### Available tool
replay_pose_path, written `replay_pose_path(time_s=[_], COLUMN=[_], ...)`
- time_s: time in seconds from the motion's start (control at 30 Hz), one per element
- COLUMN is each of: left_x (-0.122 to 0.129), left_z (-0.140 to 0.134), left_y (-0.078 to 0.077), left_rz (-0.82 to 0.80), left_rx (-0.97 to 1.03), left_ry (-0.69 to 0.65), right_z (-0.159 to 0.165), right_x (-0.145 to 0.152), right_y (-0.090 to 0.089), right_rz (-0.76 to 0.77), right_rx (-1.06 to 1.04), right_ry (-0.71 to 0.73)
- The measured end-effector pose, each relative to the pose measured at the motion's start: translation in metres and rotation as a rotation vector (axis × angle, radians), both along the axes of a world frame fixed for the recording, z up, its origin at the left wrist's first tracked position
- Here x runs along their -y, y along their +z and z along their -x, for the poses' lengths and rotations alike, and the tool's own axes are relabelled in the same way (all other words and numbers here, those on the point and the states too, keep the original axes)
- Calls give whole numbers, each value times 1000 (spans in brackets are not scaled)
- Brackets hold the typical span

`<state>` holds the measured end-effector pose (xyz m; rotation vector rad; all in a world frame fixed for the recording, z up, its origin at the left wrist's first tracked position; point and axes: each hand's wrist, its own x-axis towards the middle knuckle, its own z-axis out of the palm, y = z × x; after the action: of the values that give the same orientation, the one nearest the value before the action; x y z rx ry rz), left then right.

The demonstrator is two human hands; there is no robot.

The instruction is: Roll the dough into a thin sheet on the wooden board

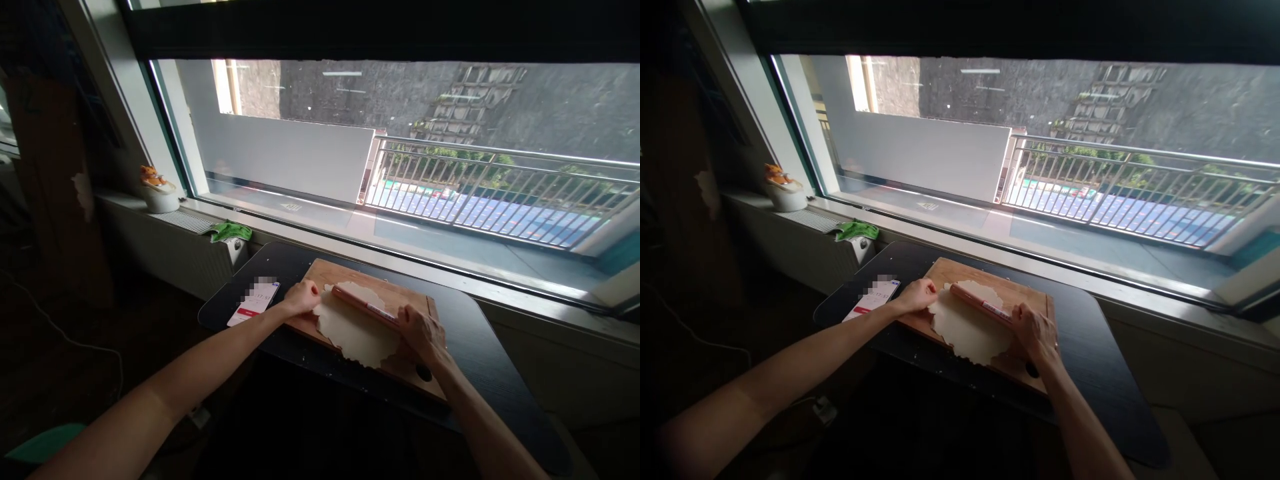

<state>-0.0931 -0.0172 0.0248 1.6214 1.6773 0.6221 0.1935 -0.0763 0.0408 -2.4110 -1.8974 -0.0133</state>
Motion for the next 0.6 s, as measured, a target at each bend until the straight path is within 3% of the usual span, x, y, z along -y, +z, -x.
replay_pose_path(time_s=[0.1, 0.17, 0.23, 0.33, 0.43, 0.53, 0.6], left_x=[-11, -22, -31, -31, -21, -19, -31], left_z=[-14, -38, -64, -90, -90, -88, -95], left_y=[13, 20, 23, 16, 2, -7, -6], left_rz=[-249, -415, -483, -404, -274, -286, -305], left_rx=[-208, -309, -338, -415, -513, -517, -498], left_ry=[-16, -94, -196, -411, -586, -588, -539], right_z=[14, 31, 46, 47, 17, -18, -30], right_x=[-10, -25, -38, -42, -25, -12, -18], right_y=[6, 10, 10, -1, -22, -39, -43], right_rz=[-69, -108, -75, -7, -119, -223, -263], right_rx=[-21, -49, -61, -40, 25, 84, 102], right_ry=[64, 91, 125, 195, 188, 262, 293])
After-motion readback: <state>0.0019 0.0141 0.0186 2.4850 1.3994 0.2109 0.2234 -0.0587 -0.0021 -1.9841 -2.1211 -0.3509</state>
